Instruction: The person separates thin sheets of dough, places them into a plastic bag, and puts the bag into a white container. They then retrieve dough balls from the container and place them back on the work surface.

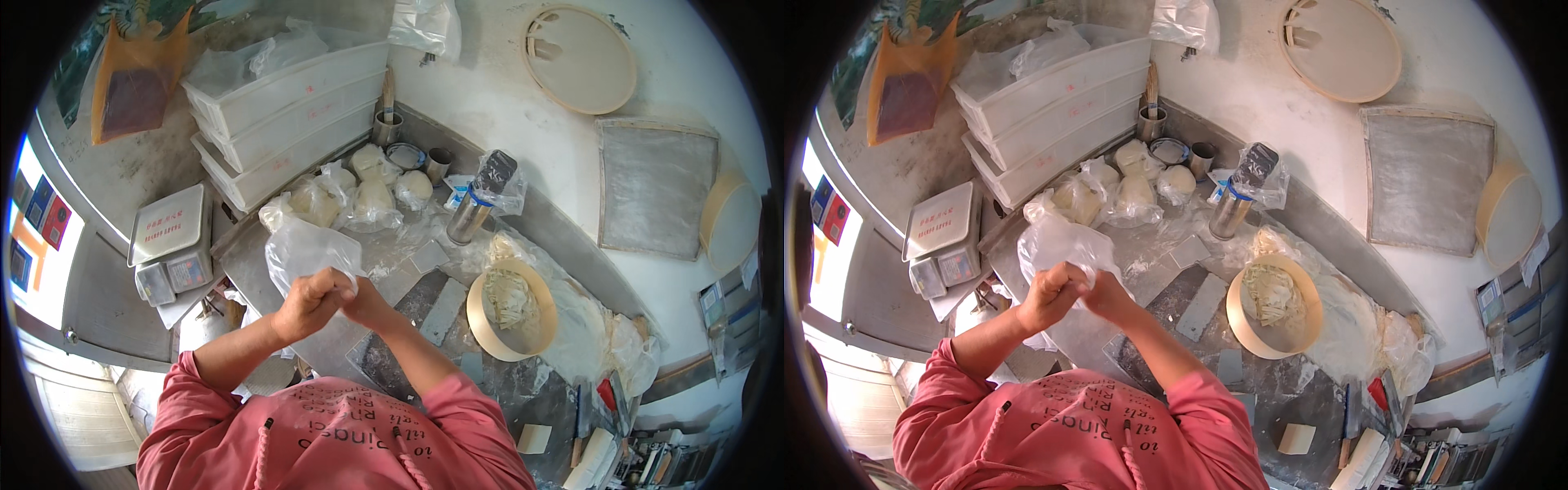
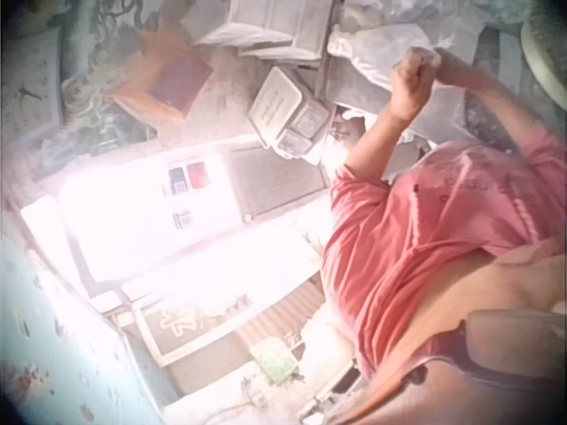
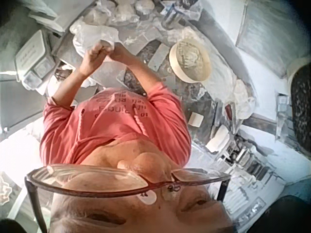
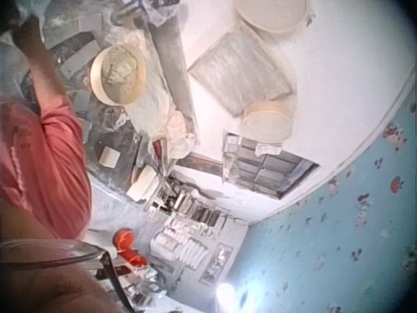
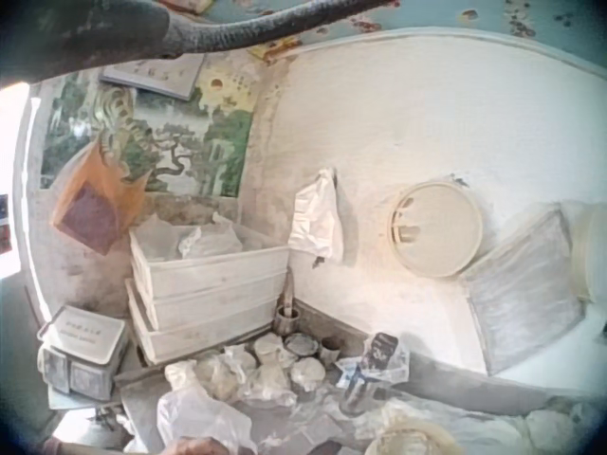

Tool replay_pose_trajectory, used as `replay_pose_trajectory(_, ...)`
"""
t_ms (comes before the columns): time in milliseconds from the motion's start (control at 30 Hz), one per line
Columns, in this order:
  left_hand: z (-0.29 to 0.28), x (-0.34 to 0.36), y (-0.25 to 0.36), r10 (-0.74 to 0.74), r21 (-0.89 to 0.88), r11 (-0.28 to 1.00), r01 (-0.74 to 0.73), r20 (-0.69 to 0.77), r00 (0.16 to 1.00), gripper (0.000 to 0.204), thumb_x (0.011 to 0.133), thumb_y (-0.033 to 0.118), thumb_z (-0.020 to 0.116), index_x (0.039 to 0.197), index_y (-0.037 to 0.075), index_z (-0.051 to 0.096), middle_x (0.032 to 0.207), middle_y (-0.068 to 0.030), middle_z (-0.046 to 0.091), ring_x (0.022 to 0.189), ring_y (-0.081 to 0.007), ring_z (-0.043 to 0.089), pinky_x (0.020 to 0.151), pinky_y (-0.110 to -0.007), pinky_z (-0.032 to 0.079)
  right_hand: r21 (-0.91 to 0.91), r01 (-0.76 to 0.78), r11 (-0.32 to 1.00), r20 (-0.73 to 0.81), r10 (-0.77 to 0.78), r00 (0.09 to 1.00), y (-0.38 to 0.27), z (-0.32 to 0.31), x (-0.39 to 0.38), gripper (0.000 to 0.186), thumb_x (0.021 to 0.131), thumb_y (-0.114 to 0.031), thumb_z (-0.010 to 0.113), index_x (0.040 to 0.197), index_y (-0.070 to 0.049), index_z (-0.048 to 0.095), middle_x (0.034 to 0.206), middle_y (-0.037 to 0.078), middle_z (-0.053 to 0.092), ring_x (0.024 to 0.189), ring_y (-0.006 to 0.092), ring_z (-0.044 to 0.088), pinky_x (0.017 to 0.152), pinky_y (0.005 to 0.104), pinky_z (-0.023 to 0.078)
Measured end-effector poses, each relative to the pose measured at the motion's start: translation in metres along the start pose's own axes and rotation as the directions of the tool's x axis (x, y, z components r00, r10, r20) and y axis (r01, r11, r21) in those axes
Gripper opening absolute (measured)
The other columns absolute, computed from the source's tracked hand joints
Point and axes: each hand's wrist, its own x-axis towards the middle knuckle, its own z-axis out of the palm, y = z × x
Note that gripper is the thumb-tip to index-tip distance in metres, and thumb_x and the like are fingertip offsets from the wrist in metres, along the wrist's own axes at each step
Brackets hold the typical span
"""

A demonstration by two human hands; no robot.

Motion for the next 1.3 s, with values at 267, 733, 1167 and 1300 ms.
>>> replay_pose_trajectory(267, -0.036, -0.053, 0.000, -0.242, 0.082, 0.968, 0.238, 0.038, 0.970, 0.011, 0.080, 0.005, 0.063, 0.086, 0.003, 0.054, 0.083, -0.0056, 0.054, 0.073, -0.0159, 0.052, 0.064, -0.027, 0.043, 0.166, -0.003, 0.986, -0.430, 0.075, 0.900, 0.054, -0.046, 0.025, 0.053, 0.087, -0.025, 0.051, 0.132, -0.005, 0.034, 0.130, 0.012, 0.042, 0.120, 0.0231, 0.038, 0.103, 0.0349, 0.027)
replay_pose_trajectory(733, -0.036, -0.075, 0.013, 0.239, -0.015, 0.971, -0.239, 0.069, 0.968, 0.008, 0.079, 0.003, 0.055, 0.086, 0.004, 0.052, 0.098, -0.0133, 0.056, 0.093, -0.0280, 0.055, 0.080, -0.035, 0.043, -0.634, -0.032, 0.773, -0.479, -0.360, 0.800, 0.040, -0.024, 0.033, 0.034, 0.084, -0.023, 0.055, 0.110, -0.002, 0.046, 0.104, 0.015, 0.050, 0.096, 0.0281, 0.052, 0.088, 0.0384, 0.039)
replay_pose_trajectory(1167, -0.024, -0.139, 0.034, 0.068, 0.380, 0.917, -0.124, 0.158, 0.985, 0.026, 0.063, 0.009, 0.062, 0.088, 0.003, 0.058, 0.080, -0.0104, 0.055, 0.071, -0.0300, 0.057, 0.059, -0.038, 0.047, 0.685, 0.401, 0.608, -0.328, -0.234, 0.915, -0.067, 0.033, 0.002, 0.046, 0.090, -0.036, 0.046, 0.121, -0.001, 0.045, 0.124, 0.022, 0.048, 0.115, 0.0363, 0.047, 0.099, 0.0435, 0.036)
replay_pose_trajectory(1300, -0.038, -0.161, 0.063, 0.267, 0.061, 0.961, -0.271, 0.074, 0.961, 0.024, 0.075, 0.019, 0.060, 0.082, -0.002, 0.050, 0.085, -0.0167, 0.051, 0.083, -0.0350, 0.053, 0.074, -0.042, 0.044, 0.287, 0.352, 0.891, -0.268, -0.278, 0.922, -0.029, 0.037, 0.015, 0.025, 0.089, -0.021, 0.050, 0.104, -0.001, 0.054, 0.102, 0.015, 0.057, 0.097, 0.0272, 0.055, 0.085, 0.0373, 0.044)
